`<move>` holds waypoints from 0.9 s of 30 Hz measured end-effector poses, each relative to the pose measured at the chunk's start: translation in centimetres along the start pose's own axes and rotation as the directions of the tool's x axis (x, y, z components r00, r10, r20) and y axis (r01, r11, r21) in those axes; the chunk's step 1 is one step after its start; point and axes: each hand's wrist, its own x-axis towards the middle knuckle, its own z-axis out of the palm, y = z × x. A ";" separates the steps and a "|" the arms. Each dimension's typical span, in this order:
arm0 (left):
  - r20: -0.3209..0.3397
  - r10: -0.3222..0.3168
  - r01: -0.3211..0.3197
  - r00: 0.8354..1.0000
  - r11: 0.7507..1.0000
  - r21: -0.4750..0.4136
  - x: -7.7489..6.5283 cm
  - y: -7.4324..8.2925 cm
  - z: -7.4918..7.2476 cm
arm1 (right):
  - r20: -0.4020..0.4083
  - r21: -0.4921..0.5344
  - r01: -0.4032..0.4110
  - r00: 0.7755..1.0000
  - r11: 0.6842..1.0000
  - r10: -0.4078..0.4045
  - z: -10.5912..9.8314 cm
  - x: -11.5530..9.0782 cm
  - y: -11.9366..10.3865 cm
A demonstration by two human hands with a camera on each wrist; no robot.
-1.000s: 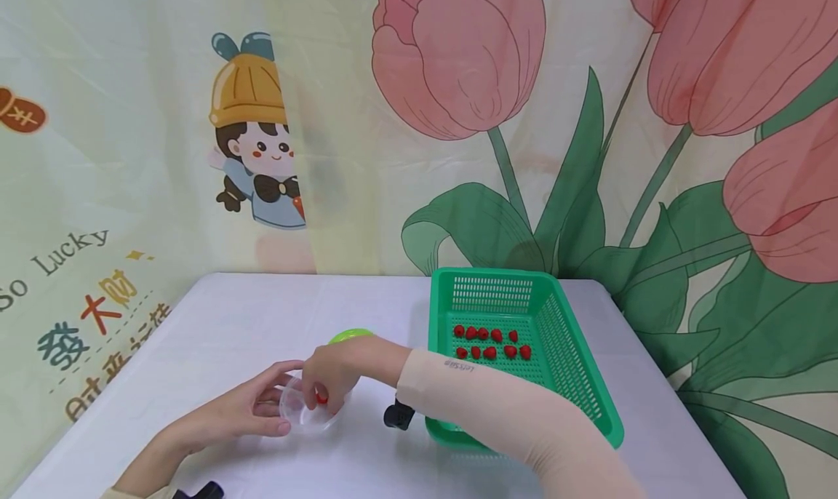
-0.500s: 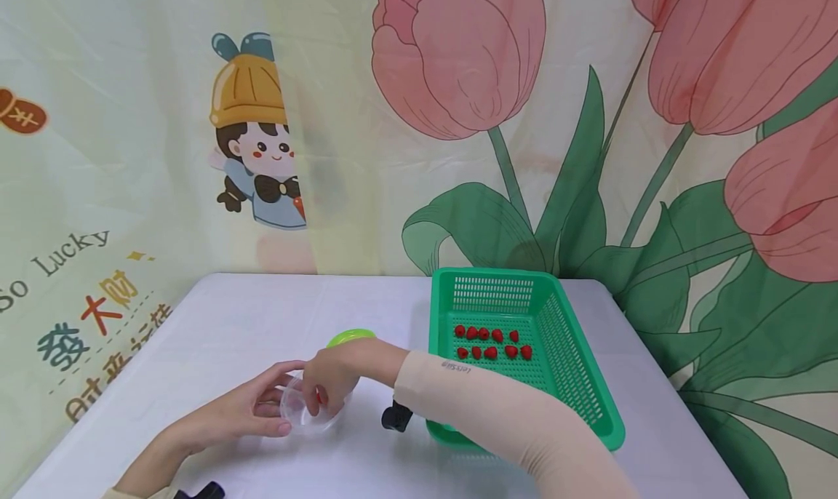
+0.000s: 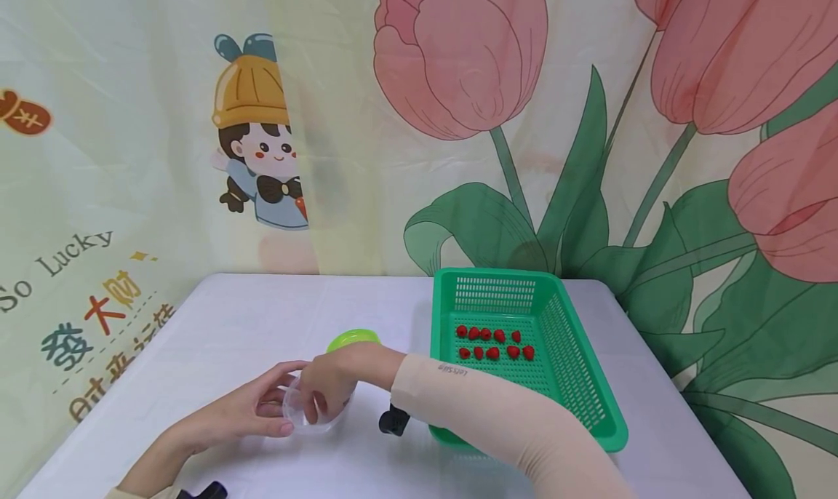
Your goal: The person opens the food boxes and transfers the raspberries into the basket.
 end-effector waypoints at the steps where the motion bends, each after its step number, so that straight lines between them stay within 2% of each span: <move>1: 0.003 0.004 -0.004 1.000 1.000 -0.003 0.0 0.0 0.0 | 0.000 0.006 0.000 1.000 1.000 0.000 0.1 0.0 0.0; 7: 0.007 0.003 -0.002 1.000 1.000 -0.013 0.0 0.2 0.0 | 0.008 0.054 -0.038 0.999 0.998 0.038 0.6 0.4 0.2; 16: 0.010 0.002 -0.001 1.000 1.000 -0.019 -0.1 0.0 0.0 | 0.000 0.070 -0.054 0.999 0.996 0.054 0.8 0.6 0.1; 27: 0.021 0.018 -0.017 1.000 0.999 -0.036 -0.1 -0.1 0.0 | -0.032 0.017 -0.036 0.999 0.999 0.036 1.3 0.9 -0.2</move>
